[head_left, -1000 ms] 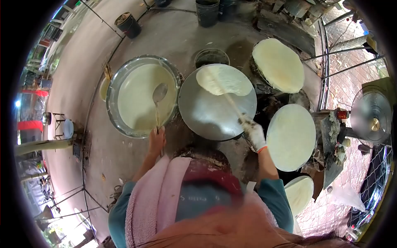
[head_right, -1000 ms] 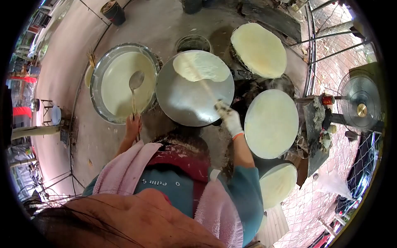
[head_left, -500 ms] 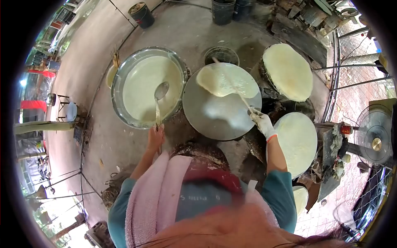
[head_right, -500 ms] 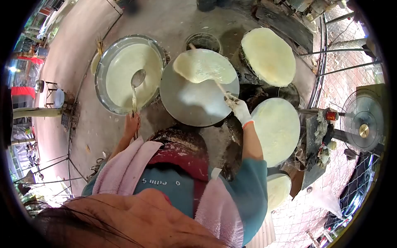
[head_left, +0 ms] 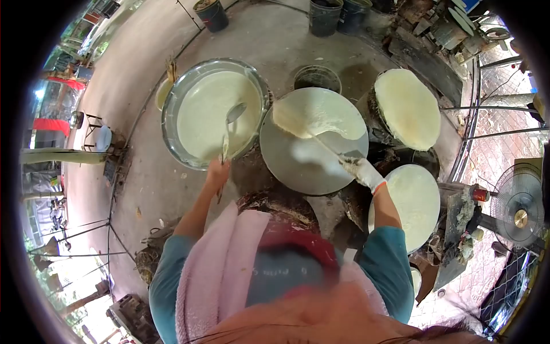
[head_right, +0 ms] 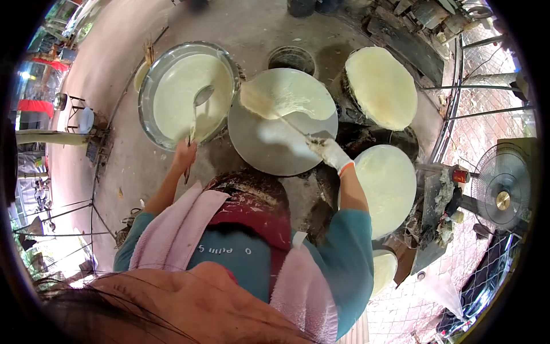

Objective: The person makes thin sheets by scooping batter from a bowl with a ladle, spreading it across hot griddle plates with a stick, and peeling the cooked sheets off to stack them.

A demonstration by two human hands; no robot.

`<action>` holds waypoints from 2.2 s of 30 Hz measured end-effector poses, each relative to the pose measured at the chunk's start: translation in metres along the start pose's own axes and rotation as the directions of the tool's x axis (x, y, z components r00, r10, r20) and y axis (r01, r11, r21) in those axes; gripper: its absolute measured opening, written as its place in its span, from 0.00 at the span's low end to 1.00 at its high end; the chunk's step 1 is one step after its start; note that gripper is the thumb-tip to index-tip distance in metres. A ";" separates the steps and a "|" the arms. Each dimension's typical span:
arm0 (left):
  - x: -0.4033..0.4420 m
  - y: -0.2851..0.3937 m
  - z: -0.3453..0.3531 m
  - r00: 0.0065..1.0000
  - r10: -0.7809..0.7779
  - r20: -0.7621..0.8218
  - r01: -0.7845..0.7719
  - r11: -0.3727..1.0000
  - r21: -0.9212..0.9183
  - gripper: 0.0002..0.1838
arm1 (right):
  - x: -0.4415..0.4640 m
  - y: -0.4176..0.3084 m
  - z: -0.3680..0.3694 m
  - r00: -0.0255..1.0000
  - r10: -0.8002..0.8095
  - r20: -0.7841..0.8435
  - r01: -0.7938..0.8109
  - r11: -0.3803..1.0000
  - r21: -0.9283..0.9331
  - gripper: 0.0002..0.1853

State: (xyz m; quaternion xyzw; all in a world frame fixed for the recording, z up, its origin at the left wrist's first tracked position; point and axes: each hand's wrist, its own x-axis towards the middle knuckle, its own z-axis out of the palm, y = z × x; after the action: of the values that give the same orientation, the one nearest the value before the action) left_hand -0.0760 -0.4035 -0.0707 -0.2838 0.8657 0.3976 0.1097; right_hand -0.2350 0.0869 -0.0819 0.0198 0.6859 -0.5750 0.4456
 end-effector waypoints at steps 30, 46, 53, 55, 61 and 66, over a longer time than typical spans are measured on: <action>-0.047 0.009 -0.083 0.858 0.432 0.277 -0.461 0.886 0.047 0.12 | 0.021 0.017 0.321 0.963 0.026 -0.267 0.205 0.570 0.796 0.13; -0.031 -0.106 -0.137 0.972 0.233 0.020 -0.192 0.844 -0.500 0.08 | 0.060 0.061 0.358 0.618 0.132 -0.775 0.177 0.937 0.300 0.21; -0.069 -0.062 -0.121 0.985 0.103 0.140 0.002 0.799 -0.601 0.08 | -0.015 0.061 0.287 0.413 0.008 -0.911 -0.312 0.941 -0.133 0.27; -0.077 -0.056 -0.111 0.987 0.096 0.131 0.001 0.805 -0.593 0.09 | -0.013 0.068 0.260 0.500 0.066 -0.863 -0.164 0.986 -0.019 0.27; -0.105 -0.029 -0.083 0.990 0.103 0.093 -0.040 0.852 -0.522 0.10 | -0.057 0.077 0.287 0.700 -0.098 -0.707 -0.320 0.842 -0.434 0.21; -0.129 -0.008 -0.056 0.995 0.043 0.086 0.015 0.814 -0.580 0.11 | -0.073 0.082 0.192 0.557 -0.082 -0.827 -0.314 0.901 -0.301 0.24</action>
State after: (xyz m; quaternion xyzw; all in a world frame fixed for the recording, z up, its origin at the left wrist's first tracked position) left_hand 0.0355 -0.3972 0.0149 -0.2779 0.6993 0.6562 0.0562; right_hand -0.0338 -0.0054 -0.0877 0.2367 0.9157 -0.3072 0.1051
